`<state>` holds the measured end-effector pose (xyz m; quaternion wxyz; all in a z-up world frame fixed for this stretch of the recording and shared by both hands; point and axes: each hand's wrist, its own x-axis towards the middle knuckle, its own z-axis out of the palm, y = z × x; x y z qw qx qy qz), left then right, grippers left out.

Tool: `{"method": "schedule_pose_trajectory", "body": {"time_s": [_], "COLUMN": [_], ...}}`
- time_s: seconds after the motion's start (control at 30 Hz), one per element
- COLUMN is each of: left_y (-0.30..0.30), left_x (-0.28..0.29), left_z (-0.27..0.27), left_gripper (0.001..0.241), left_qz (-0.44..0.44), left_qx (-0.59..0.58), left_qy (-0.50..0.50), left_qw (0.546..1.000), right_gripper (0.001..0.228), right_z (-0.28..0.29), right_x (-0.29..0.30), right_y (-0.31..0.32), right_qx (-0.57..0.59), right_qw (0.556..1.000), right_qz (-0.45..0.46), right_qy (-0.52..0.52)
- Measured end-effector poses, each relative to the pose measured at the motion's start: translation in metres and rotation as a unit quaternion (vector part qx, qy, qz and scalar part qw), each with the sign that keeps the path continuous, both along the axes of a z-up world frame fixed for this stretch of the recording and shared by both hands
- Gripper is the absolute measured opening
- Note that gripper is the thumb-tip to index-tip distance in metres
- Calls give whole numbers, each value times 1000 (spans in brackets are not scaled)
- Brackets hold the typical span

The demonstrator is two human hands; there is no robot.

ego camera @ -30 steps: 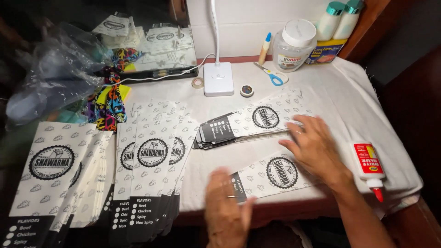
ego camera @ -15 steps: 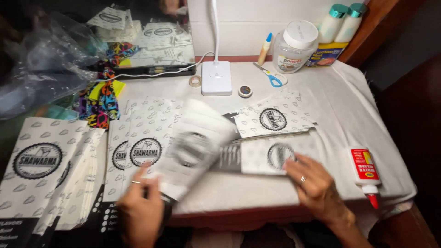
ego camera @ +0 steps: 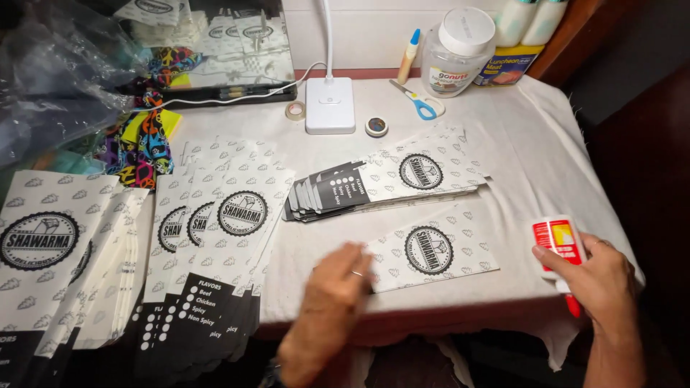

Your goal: Applying glue to the side seams of paper shawarma sleeves and pressing them to seal the packaging.

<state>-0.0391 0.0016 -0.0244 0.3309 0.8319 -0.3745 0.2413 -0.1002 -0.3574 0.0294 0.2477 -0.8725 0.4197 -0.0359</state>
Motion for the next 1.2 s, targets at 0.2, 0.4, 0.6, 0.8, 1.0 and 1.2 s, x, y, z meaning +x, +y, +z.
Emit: {"method": "schedule_pose_trajectory", "body": {"time_s": [0.2,0.4,0.6,0.8,1.0,1.2], "left_y": [-24,-23,-24,-14,-20,-37], "left_x": [-7,-10,-20,-31,-21,4], "left_z": [-10,-2,-2,5,12,-12], "left_gripper": [37,33,32,14,4,18], "left_qz": [-30,-43,-50,-79,-80,-13], "left_qx": [124,124,146,118,71,31], "left_qy": [19,-20,-77,-77,-50,43], "left_qw": [992,991,985,987,993,999], "right_gripper": [40,45,42,43,47,47], "right_z": [-83,-59,-54,-54,-54,-41], "right_x": [-31,-46,-55,-67,-72,-69], "right_y": [-52,-24,-19,-18,-15,0], "right_qx": [354,342,318,290,281,272], "right_qw": [828,798,801,805,792,784], "right_qz": [-23,1,-10,-19,-38,-22], "right_qy": [-434,-497,-507,-517,-541,-557]}}
